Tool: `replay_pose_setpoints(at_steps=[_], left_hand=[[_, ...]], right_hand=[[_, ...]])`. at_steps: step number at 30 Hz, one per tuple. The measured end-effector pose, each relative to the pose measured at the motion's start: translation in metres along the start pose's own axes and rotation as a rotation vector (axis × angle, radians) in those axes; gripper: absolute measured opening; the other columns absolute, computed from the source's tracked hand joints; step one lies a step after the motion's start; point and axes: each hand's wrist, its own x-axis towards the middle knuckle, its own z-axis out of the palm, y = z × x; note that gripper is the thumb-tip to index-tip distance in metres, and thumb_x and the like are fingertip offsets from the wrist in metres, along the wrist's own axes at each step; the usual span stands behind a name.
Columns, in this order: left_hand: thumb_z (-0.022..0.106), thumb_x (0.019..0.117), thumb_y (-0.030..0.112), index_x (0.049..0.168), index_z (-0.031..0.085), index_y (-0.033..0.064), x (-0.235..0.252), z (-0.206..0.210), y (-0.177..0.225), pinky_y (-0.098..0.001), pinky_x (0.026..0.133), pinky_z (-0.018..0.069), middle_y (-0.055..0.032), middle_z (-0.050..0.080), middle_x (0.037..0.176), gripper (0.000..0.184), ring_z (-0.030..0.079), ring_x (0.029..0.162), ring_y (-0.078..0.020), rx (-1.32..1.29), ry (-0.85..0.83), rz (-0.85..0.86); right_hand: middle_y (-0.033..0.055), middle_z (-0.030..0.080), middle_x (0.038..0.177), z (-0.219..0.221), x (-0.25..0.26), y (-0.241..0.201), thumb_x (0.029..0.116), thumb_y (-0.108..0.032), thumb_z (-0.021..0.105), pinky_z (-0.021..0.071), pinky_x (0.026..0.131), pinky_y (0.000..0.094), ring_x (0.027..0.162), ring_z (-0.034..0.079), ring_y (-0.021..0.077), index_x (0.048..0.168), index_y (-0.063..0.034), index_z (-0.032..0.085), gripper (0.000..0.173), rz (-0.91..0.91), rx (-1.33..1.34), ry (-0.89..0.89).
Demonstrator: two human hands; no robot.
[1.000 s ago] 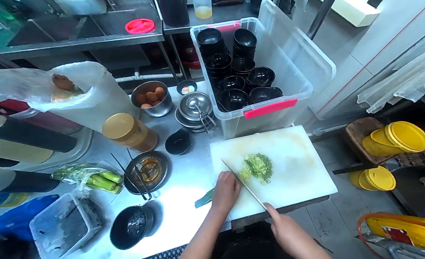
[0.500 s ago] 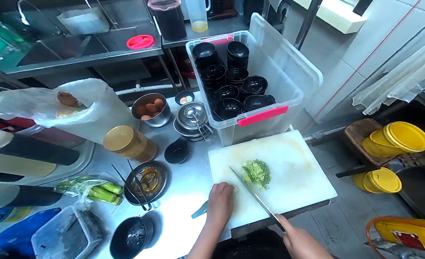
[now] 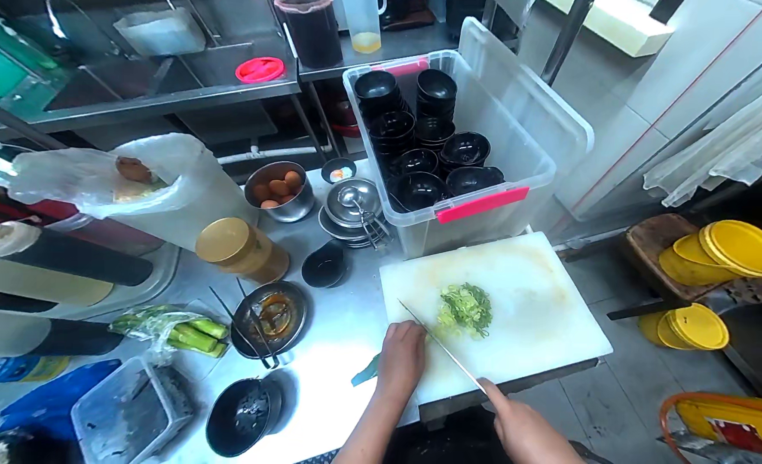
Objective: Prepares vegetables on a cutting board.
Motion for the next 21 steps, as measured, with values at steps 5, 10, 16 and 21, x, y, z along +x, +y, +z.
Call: replay_pose_setpoints(at_steps=[5,10,16,21], left_hand=[[0.055,0.1001,0.020,0.096,0.075,0.0160,0.000,0.000,0.001,-0.0302,0.094,0.0533,0.0025,0.072,0.102,0.020,0.065,0.103,-0.0136,-0.014,0.010,-0.014],[0.055,0.1004,0.020,0.096,0.074,0.0158,0.000,0.001,-0.001,-0.0308,0.094,0.0536,0.0026,0.072,0.103,0.020,0.065,0.104,-0.0136,-0.028,0.014,-0.013],[0.058,0.0995,0.021,0.097,0.074,0.0142,-0.002,0.002,-0.001,-0.0317,0.097,0.0532,0.0004,0.071,0.104,0.017,0.065,0.108,-0.0152,-0.053,0.029,-0.045],[0.057,0.0998,0.021,0.097,0.073,0.0143,-0.004,0.003,-0.001,-0.0318,0.098,0.0532,0.0006,0.071,0.105,0.017,0.064,0.109,-0.0149,-0.054,0.018,-0.040]], right_hand=[[0.0218,0.072,0.093,-0.013,-0.021,-0.002,0.1039,-0.015,0.045,0.0566,0.075,0.0617,0.087,0.072,0.0440,0.163,-0.0276,0.026,0.063,-0.010,-0.008,-0.011],[0.0199,0.072,0.092,-0.002,0.001,-0.004,0.1042,-0.016,0.046,0.0576,0.074,0.0599,0.086,0.072,0.0419,0.160,-0.0282,0.030,0.059,-0.008,-0.010,0.004],[0.0217,0.072,0.092,-0.016,-0.021,-0.006,0.1042,-0.015,0.045,0.0567,0.074,0.0616,0.086,0.072,0.0439,0.162,-0.0257,0.028,0.061,-0.022,-0.015,-0.008],[0.0189,0.072,0.095,-0.010,0.007,-0.013,0.1042,-0.016,0.046,0.0573,0.076,0.0592,0.089,0.072,0.0406,0.161,-0.0318,0.027,0.062,0.008,-0.042,-0.020]])
